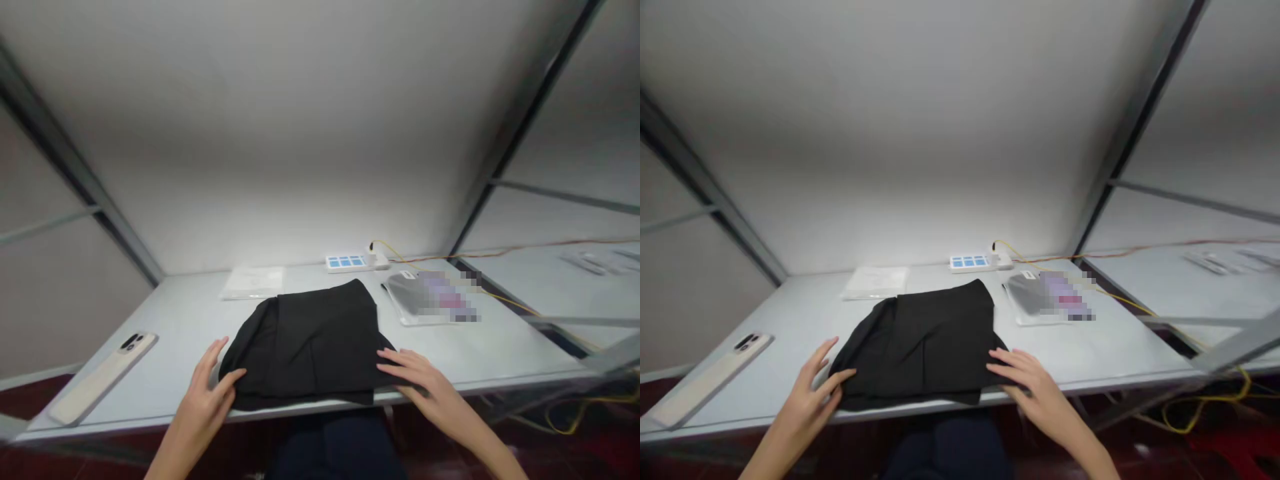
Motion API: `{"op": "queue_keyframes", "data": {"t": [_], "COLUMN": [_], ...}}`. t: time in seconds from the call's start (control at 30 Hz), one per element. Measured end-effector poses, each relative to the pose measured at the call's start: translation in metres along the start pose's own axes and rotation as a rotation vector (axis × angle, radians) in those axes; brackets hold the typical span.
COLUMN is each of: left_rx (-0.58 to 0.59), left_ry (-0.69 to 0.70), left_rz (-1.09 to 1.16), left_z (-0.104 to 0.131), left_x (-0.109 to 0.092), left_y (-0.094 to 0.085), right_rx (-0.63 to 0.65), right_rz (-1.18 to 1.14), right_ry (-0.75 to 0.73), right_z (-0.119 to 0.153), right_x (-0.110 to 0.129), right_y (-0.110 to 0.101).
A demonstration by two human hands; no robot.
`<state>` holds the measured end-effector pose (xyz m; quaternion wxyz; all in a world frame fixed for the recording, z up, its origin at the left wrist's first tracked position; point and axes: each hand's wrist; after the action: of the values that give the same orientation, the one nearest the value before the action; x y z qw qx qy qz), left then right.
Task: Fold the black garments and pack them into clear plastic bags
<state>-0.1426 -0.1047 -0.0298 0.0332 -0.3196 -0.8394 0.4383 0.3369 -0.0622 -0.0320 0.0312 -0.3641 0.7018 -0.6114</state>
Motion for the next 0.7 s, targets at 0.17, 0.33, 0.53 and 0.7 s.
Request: {"op": "queue_keyframes", "data": {"t": [0.17,0.33,0.53,0.7], "left_rx": [0.019,-0.132,-0.262,-0.232], "left_ry": [-0.091,-0.252,-0.412,-0.499], "left_rz": [-0.005,0.172,0.317,0.327], "left_z": [-0.005,-0.030,-0.073,-0.095], "left_x": [-0.014,-0.028,-0.025,-0.014], "left_y": [-0.005,-0.013,-0.011,-0.004], "right_rx": [-0.199,-0.437,-0.602,-0.580], "right_rz": [-0.296,-0.435,-0.405,-0.375], "right_ry": [0.144,0.190,0.276,0.322], "right_z": [-0.008,-0.018,-0.066,-0.111], "right_x": [0.000,0.014,0.027,0.012], "right_y": [0.008,0.009,-0.003,-0.015]}}
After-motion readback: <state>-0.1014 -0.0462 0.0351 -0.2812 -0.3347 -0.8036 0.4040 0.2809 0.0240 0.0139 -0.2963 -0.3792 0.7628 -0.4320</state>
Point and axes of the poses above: each hand's wrist, its own z-axis away from the middle knuckle, its own y-axis out of the palm, x = y × z, and after that the axes turned 11 degrees about z, right-handed
